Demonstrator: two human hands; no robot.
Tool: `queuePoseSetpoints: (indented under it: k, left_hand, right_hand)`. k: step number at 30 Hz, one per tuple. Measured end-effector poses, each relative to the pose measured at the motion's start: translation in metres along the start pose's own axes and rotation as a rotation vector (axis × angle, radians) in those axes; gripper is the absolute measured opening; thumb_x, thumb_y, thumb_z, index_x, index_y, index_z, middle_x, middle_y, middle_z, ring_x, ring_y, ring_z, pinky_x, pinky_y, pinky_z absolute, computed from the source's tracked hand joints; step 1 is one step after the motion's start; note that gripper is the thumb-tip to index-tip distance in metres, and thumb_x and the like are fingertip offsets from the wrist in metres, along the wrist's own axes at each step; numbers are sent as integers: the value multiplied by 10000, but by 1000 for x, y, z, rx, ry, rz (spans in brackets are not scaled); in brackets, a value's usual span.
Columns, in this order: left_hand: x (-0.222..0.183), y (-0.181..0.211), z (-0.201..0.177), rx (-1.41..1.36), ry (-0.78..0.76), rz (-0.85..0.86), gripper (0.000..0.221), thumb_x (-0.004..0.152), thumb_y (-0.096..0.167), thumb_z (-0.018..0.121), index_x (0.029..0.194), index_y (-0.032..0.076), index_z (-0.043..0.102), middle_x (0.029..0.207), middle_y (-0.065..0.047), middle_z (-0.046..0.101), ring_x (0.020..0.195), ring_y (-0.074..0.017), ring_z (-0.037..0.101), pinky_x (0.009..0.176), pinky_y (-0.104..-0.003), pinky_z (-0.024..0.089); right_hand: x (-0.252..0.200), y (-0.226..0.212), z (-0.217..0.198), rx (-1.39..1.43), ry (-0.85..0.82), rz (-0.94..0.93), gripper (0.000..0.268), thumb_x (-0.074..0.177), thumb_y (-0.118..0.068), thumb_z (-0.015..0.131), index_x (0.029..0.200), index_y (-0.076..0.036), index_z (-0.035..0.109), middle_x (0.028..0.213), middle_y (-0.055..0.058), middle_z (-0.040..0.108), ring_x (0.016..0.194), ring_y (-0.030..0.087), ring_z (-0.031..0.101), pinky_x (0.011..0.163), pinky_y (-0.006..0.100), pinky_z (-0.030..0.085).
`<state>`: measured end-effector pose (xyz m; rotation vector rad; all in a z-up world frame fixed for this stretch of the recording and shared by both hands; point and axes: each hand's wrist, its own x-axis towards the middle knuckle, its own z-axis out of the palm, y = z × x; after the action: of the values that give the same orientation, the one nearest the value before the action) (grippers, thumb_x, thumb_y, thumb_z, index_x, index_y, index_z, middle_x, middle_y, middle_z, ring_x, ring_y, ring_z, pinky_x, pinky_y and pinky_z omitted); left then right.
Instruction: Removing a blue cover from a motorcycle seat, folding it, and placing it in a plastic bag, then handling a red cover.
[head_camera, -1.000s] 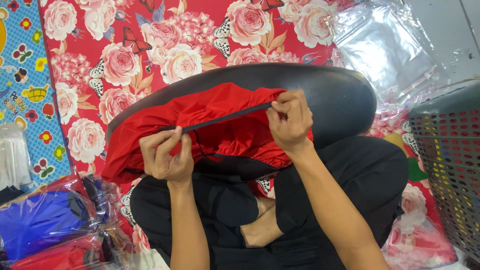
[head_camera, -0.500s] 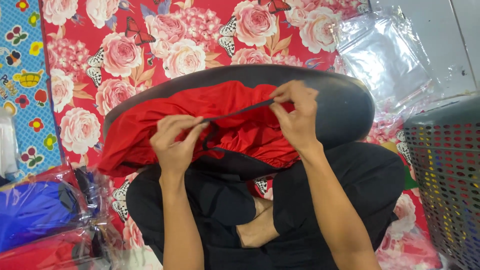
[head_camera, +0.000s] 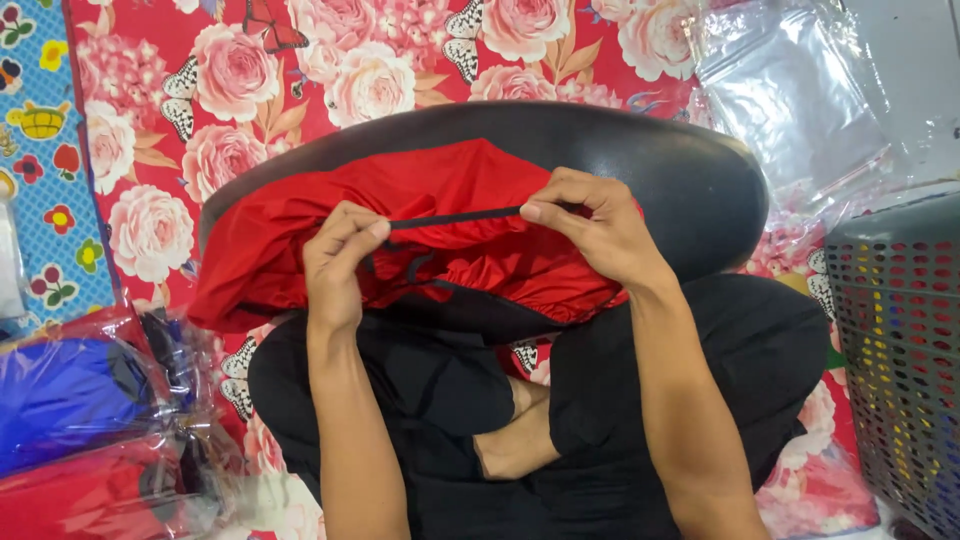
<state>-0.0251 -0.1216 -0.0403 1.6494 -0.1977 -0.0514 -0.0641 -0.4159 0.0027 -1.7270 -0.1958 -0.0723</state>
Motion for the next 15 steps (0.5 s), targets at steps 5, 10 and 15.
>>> queuePoseSetpoints:
  k: [5,10,15]
  left_hand:
    - [0,-8,-3,-207,196,-118,141,930,86,670,821,2,702,852,-78,487,854,-143,492,869,-264,418]
    - [-2,2,13,-61,80,-2,118,939,108,719,921,-2,758,873,-89,561,836,-137,528,819,-280,437]
    - [-1,40,36,425,42,431,214,835,-26,823,1004,105,835,871,-50,681,661,-158,599,657,-285,534]
  right_hand:
    - [-1,7,-5,15,87,89,102,978,-54,743,899,-63,807,720,29,595,668,77,466,665,249,422]
    - [1,2,3,60,62,71,71,943,-39,741,914,-66,800,743,43,651,709,83,504,691,262,424]
    - [2,4,30,-172,132,-197,151,899,-55,781,1036,-116,792,865,19,736,698,101,610,750,271,397]
